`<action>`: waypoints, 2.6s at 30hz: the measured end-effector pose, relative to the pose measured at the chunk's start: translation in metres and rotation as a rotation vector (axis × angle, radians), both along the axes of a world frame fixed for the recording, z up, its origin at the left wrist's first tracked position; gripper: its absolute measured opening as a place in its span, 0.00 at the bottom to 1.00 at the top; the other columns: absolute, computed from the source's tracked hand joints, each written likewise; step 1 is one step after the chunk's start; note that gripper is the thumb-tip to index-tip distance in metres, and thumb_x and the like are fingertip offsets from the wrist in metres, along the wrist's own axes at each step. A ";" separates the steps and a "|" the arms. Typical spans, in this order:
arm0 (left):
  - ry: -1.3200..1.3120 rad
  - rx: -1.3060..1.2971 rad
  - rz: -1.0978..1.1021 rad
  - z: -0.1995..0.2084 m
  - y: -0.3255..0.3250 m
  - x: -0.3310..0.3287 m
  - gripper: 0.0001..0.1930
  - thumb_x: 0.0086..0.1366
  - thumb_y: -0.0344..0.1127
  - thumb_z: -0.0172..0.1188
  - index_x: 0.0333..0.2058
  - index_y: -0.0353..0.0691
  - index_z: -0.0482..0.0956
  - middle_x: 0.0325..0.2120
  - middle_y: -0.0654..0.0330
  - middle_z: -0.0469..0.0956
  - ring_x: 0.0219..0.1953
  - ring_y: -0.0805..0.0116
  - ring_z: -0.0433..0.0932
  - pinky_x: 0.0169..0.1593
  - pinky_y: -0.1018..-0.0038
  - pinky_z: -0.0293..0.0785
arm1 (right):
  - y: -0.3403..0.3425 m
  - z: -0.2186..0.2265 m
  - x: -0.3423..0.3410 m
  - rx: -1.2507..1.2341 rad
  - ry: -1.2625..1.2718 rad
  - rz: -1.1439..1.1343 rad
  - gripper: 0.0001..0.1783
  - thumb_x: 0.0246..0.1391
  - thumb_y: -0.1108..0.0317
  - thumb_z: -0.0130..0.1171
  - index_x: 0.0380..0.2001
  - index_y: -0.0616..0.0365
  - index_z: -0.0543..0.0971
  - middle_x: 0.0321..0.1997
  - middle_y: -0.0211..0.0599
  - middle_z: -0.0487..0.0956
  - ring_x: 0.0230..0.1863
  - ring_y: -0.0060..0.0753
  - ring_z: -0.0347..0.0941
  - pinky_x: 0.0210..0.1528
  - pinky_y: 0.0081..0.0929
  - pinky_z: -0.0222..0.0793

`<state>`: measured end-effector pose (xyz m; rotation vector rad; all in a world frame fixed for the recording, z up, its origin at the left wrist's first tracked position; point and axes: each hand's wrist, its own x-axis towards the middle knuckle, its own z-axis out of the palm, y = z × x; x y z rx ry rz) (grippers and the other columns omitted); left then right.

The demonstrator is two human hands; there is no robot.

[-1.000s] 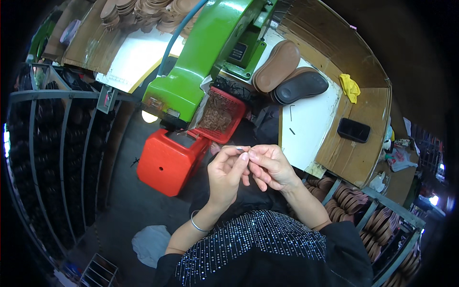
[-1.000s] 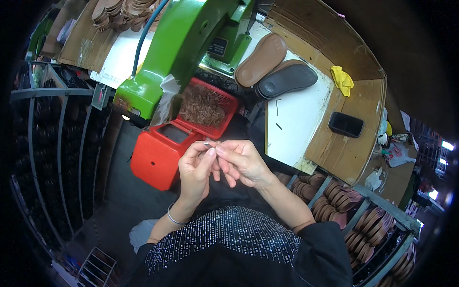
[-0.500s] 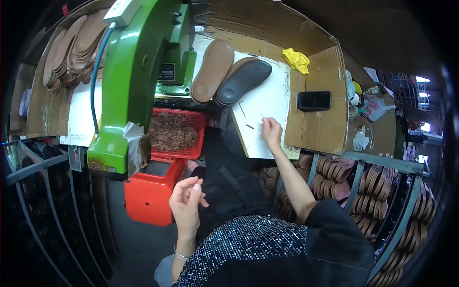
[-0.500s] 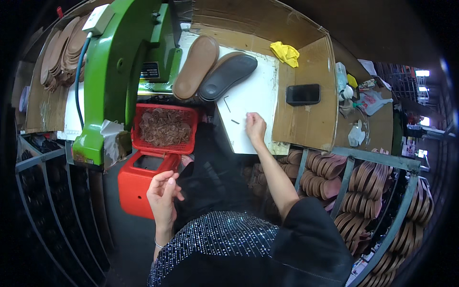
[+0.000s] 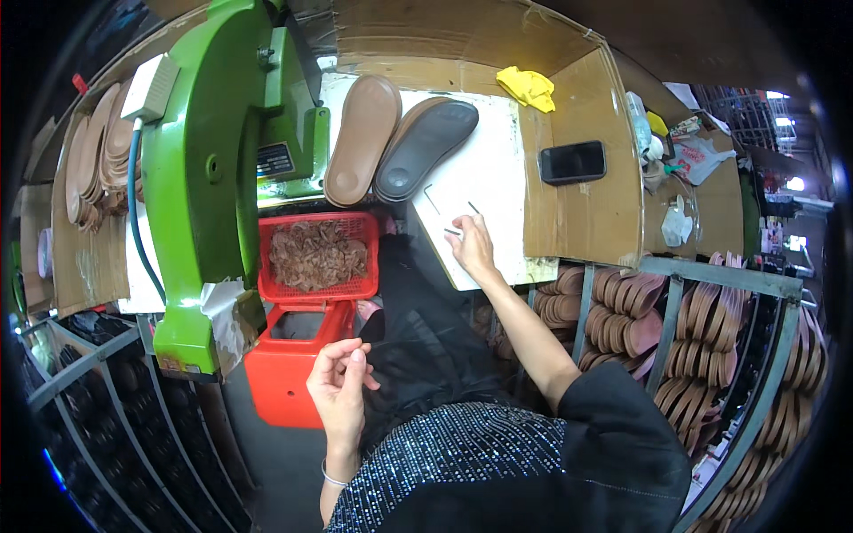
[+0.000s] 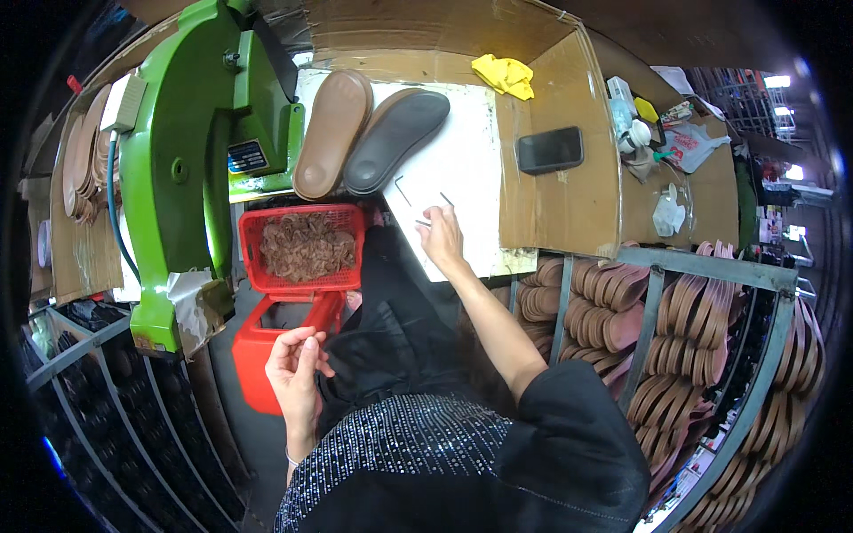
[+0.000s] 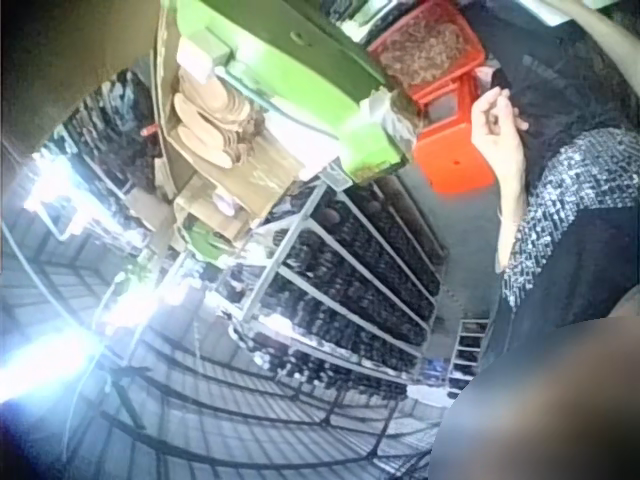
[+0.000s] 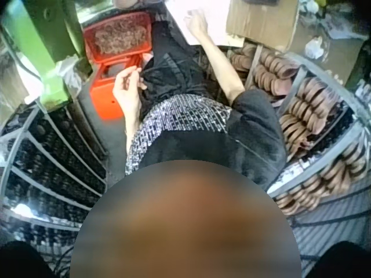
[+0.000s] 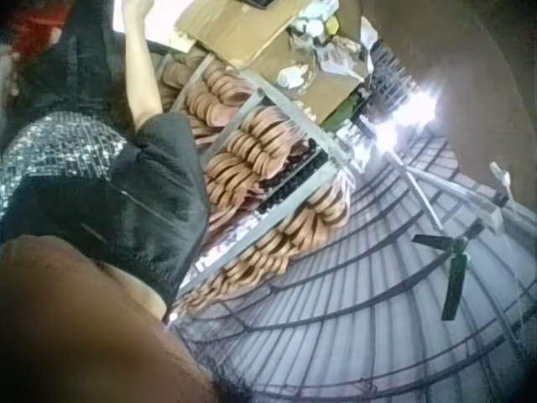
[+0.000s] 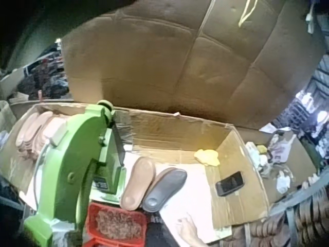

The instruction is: The recorder is sewing small leather or fabric components for shoes using an industrial sewing machine.

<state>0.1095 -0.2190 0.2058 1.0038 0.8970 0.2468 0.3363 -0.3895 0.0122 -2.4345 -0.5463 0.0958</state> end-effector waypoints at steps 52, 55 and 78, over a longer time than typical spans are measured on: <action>-0.064 0.354 0.242 0.081 0.107 0.184 0.05 0.55 0.20 0.58 0.32 0.28 0.77 0.25 0.60 0.75 0.23 0.79 0.73 0.26 0.86 0.70 | 0.210 0.242 0.087 0.673 0.542 0.786 0.05 0.49 0.77 0.56 0.28 0.69 0.76 0.27 0.37 0.75 0.28 0.22 0.74 0.27 0.17 0.71; 0.181 0.839 0.296 0.099 0.104 0.186 0.06 0.53 0.21 0.60 0.32 0.30 0.75 0.22 0.63 0.73 0.22 0.81 0.70 0.26 0.86 0.67 | 0.221 0.242 0.108 0.741 0.830 0.794 0.03 0.51 0.78 0.55 0.30 0.67 0.73 0.30 0.35 0.75 0.28 0.19 0.73 0.27 0.15 0.71; 0.815 1.745 0.131 0.074 0.147 0.180 0.18 0.55 0.23 0.56 0.13 0.40 0.57 0.12 0.60 0.58 0.17 0.61 0.59 0.21 0.67 0.51 | 0.374 0.207 0.302 0.689 1.574 0.384 0.07 0.43 0.71 0.57 0.19 0.64 0.76 0.12 0.35 0.72 0.07 0.20 0.65 0.06 0.17 0.61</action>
